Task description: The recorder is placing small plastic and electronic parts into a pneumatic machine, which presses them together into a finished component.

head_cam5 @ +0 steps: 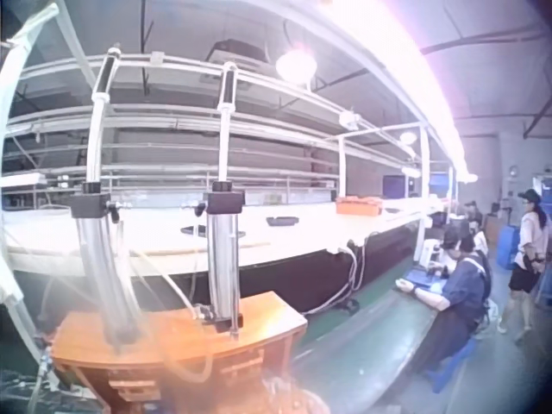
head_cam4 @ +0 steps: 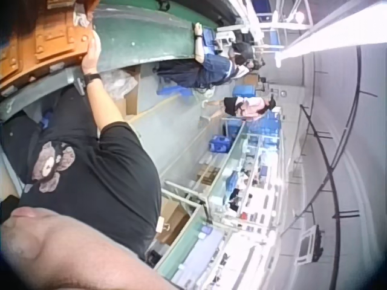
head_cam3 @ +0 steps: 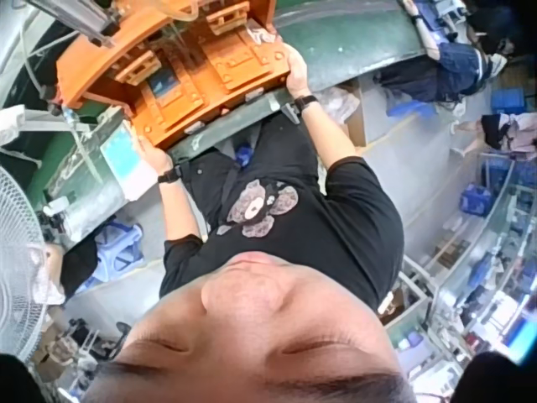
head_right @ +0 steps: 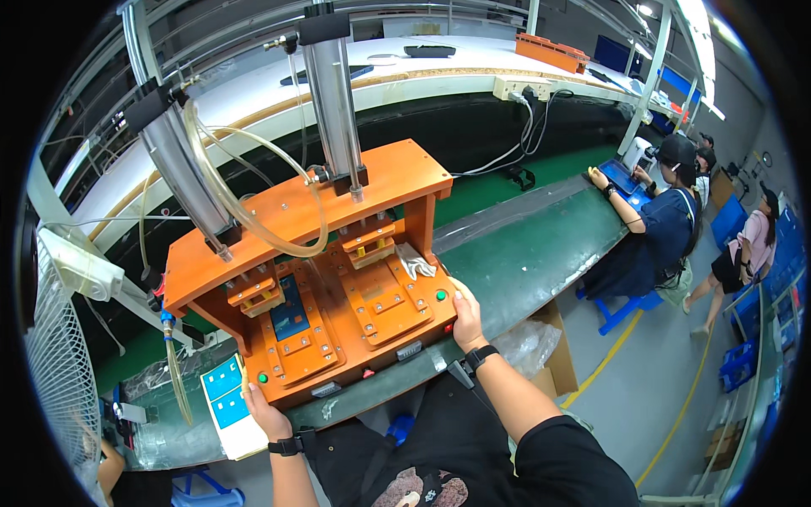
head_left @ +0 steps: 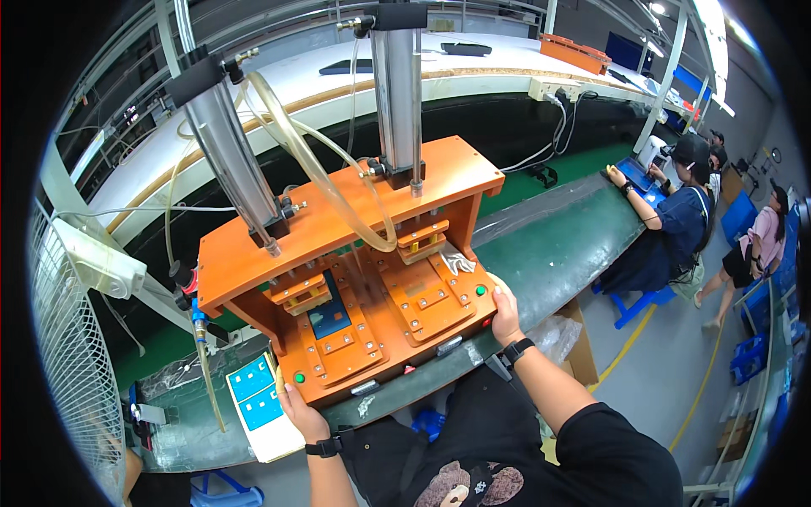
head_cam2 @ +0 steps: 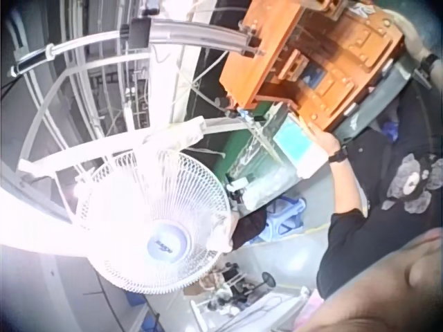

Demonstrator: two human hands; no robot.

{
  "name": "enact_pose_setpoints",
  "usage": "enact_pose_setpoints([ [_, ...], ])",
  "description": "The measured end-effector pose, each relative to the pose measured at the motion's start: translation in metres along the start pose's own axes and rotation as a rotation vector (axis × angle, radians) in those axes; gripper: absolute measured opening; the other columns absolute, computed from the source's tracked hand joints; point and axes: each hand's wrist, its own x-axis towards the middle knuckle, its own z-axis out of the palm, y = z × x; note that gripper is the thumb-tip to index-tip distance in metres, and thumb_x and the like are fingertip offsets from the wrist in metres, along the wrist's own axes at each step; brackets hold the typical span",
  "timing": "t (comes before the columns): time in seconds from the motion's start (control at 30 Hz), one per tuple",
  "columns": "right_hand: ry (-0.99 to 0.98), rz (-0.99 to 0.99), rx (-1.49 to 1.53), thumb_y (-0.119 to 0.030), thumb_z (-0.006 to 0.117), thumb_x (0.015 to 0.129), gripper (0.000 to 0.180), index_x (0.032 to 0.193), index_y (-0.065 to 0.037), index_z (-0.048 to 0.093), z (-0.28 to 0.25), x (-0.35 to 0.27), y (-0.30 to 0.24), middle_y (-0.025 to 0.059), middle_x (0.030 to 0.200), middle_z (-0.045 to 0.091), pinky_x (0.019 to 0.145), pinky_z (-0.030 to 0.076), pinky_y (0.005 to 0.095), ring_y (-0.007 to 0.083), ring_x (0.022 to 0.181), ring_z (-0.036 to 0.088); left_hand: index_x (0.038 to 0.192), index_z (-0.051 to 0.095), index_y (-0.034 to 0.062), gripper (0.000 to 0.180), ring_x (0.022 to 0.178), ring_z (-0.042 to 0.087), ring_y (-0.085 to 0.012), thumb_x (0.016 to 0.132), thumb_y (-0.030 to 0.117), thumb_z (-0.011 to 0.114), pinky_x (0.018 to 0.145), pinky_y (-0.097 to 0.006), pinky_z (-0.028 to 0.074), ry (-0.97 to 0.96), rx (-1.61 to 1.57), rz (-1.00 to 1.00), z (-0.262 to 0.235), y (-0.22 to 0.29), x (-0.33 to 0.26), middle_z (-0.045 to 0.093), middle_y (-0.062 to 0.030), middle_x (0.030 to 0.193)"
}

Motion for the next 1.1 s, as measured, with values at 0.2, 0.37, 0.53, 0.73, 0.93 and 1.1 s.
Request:
enact_pose_setpoints([
  [0.2,0.005,0.015,0.027,-0.020,0.043,0.097,0.044,0.131,0.008,0.050,0.001,-0.001,0.002,0.0134,0.126,0.059,0.102,0.039,0.0301,0.0190,0.117,0.055,0.132,0.046,-0.0010,0.040,0.113,0.054,-0.0180,0.105,0.027,0.038,0.098,-0.031,0.042,0.019,0.010,0.024,0.003,0.003,-0.004,0.055,-0.0111,0.125],
  [0.37,-0.001,0.016,0.035,-0.021,0.044,0.098,0.045,0.131,0.008,0.049,0.002,-0.001,0.000,0.0133,0.126,0.059,0.102,0.040,0.0301,0.0186,0.117,0.055,0.130,0.046,-0.0014,0.041,0.112,0.056,-0.0188,0.104,0.030,0.038,0.097,-0.031,0.043,0.022,0.050,0.068,0.005,0.006,-0.003,0.057,-0.0117,0.123],
  [0.53,0.002,0.008,0.022,-0.021,0.044,0.098,0.045,0.132,0.008,0.049,0.000,-0.001,0.002,0.0136,0.126,0.059,0.102,0.040,0.0302,0.0182,0.116,0.055,0.132,0.043,-0.0015,0.041,0.114,0.056,-0.0205,0.104,0.027,0.036,0.099,-0.032,0.043,-0.011,0.026,0.092,0.001,-0.001,0.000,0.056,-0.0129,0.124],
  [0.73,0.003,0.018,0.057,-0.020,0.045,0.098,0.044,0.132,0.008,0.049,0.000,0.000,0.003,0.0133,0.124,0.060,0.100,0.042,0.0296,0.0178,0.113,0.057,0.135,0.044,-0.0015,0.041,0.117,0.051,-0.0194,0.105,0.025,0.037,0.102,-0.032,0.038,-0.042,0.002,0.052,-0.004,0.002,-0.001,0.053,-0.0112,0.128],
  [0.93,0.008,0.016,0.048,-0.019,0.045,0.098,0.044,0.132,0.008,0.049,0.001,-0.001,-0.001,0.0134,0.124,0.060,0.100,0.042,0.0297,0.0177,0.114,0.057,0.136,0.043,-0.0021,0.042,0.117,0.051,-0.0193,0.104,0.025,0.038,0.103,-0.032,0.038,-0.042,-0.008,0.091,-0.003,-0.004,0.000,0.053,-0.0111,0.129],
  [1.1,0.009,0.013,0.041,-0.020,0.045,0.098,0.044,0.132,0.008,0.049,-0.001,-0.001,0.001,0.0135,0.125,0.060,0.100,0.042,0.0298,0.0183,0.115,0.056,0.135,0.042,-0.0021,0.042,0.116,0.054,-0.0204,0.104,0.026,0.037,0.100,-0.033,0.042,-0.037,0.011,0.115,-0.002,-0.006,0.002,0.054,-0.0123,0.127],
])
